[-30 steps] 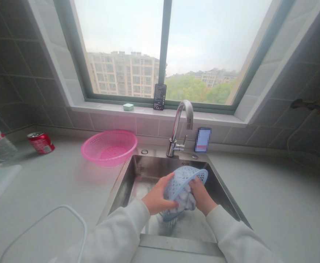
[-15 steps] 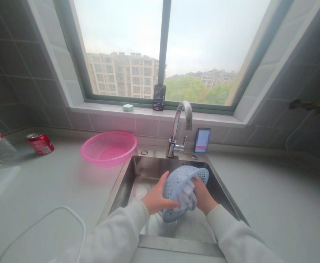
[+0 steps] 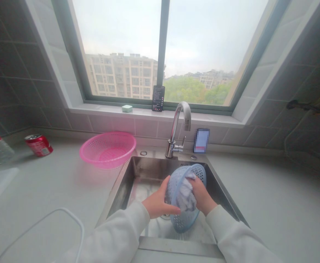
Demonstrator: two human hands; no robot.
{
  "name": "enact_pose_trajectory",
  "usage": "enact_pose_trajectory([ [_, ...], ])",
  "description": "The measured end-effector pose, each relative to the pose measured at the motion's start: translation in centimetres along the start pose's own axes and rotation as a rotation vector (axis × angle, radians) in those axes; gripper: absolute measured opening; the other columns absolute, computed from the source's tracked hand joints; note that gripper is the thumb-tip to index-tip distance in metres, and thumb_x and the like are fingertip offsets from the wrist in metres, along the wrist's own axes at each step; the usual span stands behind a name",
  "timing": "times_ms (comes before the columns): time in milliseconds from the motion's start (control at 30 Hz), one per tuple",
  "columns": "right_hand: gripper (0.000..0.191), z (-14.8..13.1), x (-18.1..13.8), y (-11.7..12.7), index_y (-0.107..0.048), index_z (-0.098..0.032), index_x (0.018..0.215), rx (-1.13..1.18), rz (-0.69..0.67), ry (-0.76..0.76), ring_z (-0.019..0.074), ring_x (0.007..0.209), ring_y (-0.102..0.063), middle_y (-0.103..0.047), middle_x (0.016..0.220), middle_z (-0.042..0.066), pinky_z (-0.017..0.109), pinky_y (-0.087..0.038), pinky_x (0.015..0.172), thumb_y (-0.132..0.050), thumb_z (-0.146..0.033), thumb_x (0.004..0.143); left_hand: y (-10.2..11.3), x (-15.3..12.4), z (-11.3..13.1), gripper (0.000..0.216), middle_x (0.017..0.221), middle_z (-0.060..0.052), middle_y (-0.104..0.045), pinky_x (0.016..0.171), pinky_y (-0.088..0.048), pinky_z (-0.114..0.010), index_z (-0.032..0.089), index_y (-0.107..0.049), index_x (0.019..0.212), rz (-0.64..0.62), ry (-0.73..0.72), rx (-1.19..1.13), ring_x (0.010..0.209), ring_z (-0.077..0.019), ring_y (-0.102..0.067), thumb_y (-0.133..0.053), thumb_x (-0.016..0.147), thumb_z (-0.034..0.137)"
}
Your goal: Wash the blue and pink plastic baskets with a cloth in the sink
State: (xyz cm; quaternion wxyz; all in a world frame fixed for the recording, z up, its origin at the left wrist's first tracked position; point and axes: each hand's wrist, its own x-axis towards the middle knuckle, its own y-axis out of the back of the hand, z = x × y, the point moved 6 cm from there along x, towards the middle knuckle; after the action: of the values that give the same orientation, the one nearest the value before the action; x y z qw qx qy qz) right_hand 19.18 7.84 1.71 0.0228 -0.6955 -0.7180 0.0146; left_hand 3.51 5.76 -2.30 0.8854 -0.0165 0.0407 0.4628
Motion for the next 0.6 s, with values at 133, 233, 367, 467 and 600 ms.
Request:
enact_pose_trajectory([
  [133,0.029,0.1,-0.6,-1.7,-0.074,-0.020,0.098,-0.046,-0.159,-0.042,0.0283,0.090,-0.072,-0.078,0.095,0.007,0.042,-0.057,0.089,-0.073,-0.033,0.072,-0.2,-0.2,0.9,0.147,0.158,-0.024,-0.036,0.114,-0.039,-0.054,0.021,-0.001,0.163,0.028,-0.037,-0.060,0.137,-0.0401,-0.047,-0.096,0.053,0.041],
  [233,0.029,0.2,-0.9,-2.5,-0.075,-0.017,0.097,-0.124,-0.245,-0.056,0.0281,0.090,-0.072,-0.078,0.094,0.008,0.044,-0.055,0.092,-0.072,-0.030,0.071,0.1,-0.4,1.6,0.146,0.155,-0.025,-0.039,0.109,-0.044,-0.052,0.020,-0.003,0.162,0.060,-0.079,-0.076,0.133,-0.0401,-0.051,-0.095,0.053,0.047],
  [367,0.026,-0.1,-0.4,-1.0,-0.073,-0.021,0.093,0.015,-0.104,-0.016,0.0289,0.093,-0.072,-0.078,0.095,0.007,0.044,-0.055,0.095,-0.072,-0.036,0.072,0.3,-0.3,1.2,0.140,0.154,-0.023,-0.039,0.109,-0.044,-0.052,0.024,-0.004,0.163,0.016,-0.129,-0.024,0.132,-0.0386,-0.052,-0.094,0.057,0.049],
  [467,0.027,-0.2,-0.3,-0.1,-0.072,-0.024,0.095,0.091,-0.001,0.009,0.0294,0.095,-0.071,-0.077,0.096,0.007,0.043,-0.055,0.094,-0.071,-0.038,0.072,0.2,-0.1,0.3,0.141,0.159,-0.020,-0.035,0.112,-0.041,-0.053,0.029,-0.009,0.162,0.001,-0.105,0.033,0.138,-0.0390,-0.046,-0.097,0.054,0.040],
  [600,0.027,-0.3,-0.7,-1.7,-0.074,-0.021,0.094,-0.097,-0.132,0.025,0.0291,0.092,-0.071,-0.078,0.094,0.007,0.043,-0.054,0.094,-0.070,-0.032,0.070,0.1,-0.3,1.3,0.137,0.156,-0.019,-0.039,0.112,-0.041,-0.052,0.028,-0.012,0.162,0.045,-0.143,-0.036,0.136,-0.0379,-0.048,-0.097,0.055,0.036],
])
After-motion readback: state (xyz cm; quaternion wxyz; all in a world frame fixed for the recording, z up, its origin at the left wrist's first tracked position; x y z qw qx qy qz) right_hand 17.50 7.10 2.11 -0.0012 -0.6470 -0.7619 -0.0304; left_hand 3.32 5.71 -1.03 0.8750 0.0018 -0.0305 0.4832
